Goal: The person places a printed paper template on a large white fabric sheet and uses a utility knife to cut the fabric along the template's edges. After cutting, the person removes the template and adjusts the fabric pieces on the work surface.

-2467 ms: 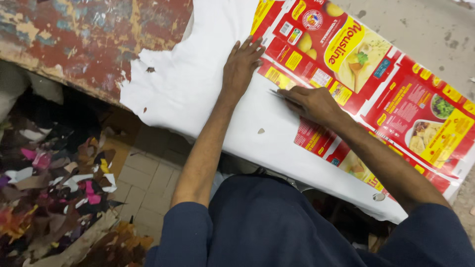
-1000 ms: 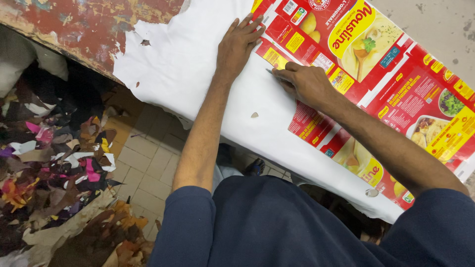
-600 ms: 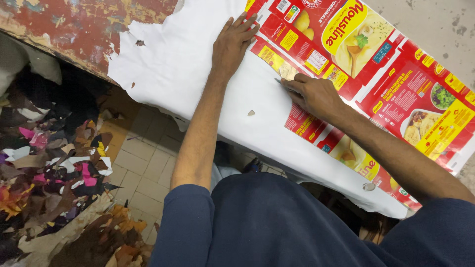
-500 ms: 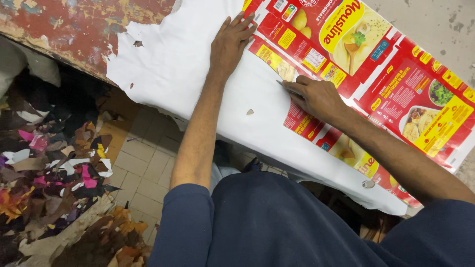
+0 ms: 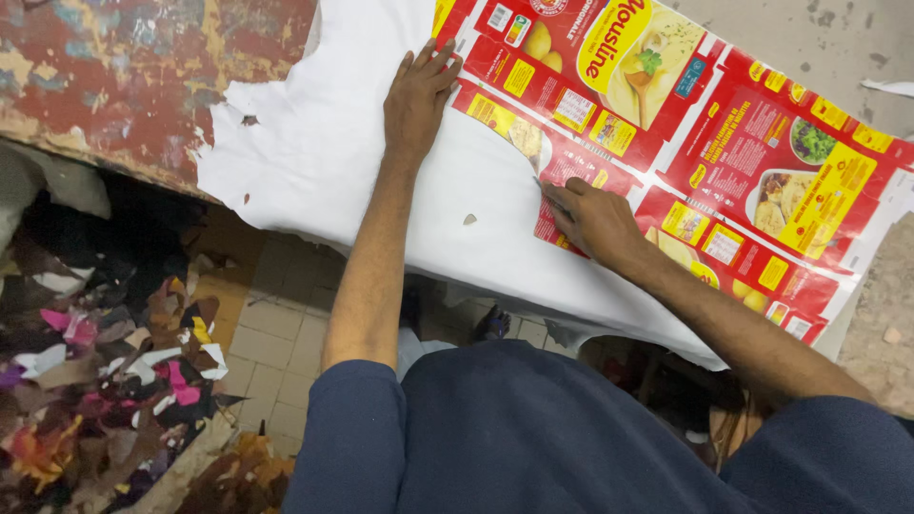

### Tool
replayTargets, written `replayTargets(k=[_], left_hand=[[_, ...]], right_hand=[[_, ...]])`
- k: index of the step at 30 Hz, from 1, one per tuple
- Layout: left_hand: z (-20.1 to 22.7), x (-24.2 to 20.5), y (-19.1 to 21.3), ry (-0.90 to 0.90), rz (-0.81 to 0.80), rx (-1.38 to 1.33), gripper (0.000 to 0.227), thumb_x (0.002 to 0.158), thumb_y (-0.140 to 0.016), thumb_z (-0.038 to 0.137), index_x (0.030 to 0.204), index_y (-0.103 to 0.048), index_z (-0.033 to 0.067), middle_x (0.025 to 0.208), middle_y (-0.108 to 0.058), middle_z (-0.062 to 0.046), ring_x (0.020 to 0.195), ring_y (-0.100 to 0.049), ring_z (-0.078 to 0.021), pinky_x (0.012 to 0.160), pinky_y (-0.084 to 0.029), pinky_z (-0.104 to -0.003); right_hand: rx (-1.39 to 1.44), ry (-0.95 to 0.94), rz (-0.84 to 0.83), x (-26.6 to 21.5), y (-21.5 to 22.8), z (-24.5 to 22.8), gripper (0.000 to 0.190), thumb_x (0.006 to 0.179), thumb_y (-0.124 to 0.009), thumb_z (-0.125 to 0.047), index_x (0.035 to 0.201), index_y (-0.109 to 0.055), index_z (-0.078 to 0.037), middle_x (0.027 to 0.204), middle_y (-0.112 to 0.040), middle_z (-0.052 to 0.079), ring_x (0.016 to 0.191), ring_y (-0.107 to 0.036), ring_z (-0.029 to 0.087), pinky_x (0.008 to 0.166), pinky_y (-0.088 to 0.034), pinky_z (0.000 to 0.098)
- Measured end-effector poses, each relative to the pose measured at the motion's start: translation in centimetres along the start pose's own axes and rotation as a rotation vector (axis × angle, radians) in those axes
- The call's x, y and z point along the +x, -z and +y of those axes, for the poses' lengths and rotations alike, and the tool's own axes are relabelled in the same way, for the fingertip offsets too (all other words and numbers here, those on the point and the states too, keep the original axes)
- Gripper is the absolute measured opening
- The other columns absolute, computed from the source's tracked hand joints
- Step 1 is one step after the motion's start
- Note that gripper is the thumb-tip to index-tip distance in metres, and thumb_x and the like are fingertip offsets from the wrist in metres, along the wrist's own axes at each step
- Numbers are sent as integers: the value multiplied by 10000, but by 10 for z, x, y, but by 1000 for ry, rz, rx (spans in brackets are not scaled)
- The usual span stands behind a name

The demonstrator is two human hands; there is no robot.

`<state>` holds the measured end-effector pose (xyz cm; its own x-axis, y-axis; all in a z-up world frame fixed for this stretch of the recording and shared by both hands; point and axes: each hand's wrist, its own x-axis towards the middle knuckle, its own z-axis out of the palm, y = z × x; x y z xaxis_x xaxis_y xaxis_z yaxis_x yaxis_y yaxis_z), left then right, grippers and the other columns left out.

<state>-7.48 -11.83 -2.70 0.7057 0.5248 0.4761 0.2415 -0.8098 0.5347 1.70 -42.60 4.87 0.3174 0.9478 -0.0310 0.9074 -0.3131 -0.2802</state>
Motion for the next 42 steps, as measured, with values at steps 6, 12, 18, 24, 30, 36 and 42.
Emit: replayTargets(k=[6,12,18,24,30,36,42], left_hand=[[4,1,11,-41,-51,18,295,989,-679,117,1279,-734,131,1486,-589,-9,1425,-485,-249,1202,-361,-461],[1,2,8,-50,-59,1,319,984,-671,94,1298,-720,120,1509,-571,-33,1439,-466,-279,1203,-346,-491],[-2,2,6,-64,-65,15,328,987,-662,84,1312,-703,96,1514,-564,-65,1451,-453,-298,1216,-326,-499],[-2,0,7,-57,-81,8,332,992,-646,74,1316,-705,110,1520,-559,-67,1462,-443,-301,1226,-318,-484],[-4,2,6,-53,-77,5,310,1020,-626,108,1321,-701,114,1516,-556,-64,1452,-443,-298,1226,-306,-481],[-5,-2,3,-51,-72,2,305,1027,-618,112,1319,-705,109,1522,-557,-66,1456,-445,-293,1233,-304,-475],[-5,-3,3,-75,-51,-12,309,1029,-641,89,1330,-704,104,1538,-547,-71,1466,-439,-303,1243,-292,-477]], right_hand=[[95,-162,118,-20,-16,-33,463,872,-709,-169,1317,-650,-55,987,-661,180,807,-679,393,655,-559,494],[162,-390,217,-35,-40,-69,334,910,-688,-140,1230,-668,-44,1038,-677,182,863,-690,395,740,-562,495],[180,-511,332,-49,-53,-106,413,901,-688,-135,1299,-650,-30,1025,-673,192,826,-691,393,723,-563,492],[192,-638,308,-52,-54,-128,452,898,-695,-143,1335,-648,-36,953,-667,175,794,-700,363,702,-573,467],[204,-691,295,-49,-56,-135,442,908,-689,-139,1333,-645,-30,919,-660,165,759,-702,330,685,-576,451],[204,-680,330,-50,-54,-141,439,892,-693,-127,1317,-656,-20,923,-663,168,782,-694,336,713,-562,457],[242,-650,372,-60,-64,-129,447,887,-719,-135,1320,-675,-35,923,-688,167,730,-685,306,685,-555,425]])
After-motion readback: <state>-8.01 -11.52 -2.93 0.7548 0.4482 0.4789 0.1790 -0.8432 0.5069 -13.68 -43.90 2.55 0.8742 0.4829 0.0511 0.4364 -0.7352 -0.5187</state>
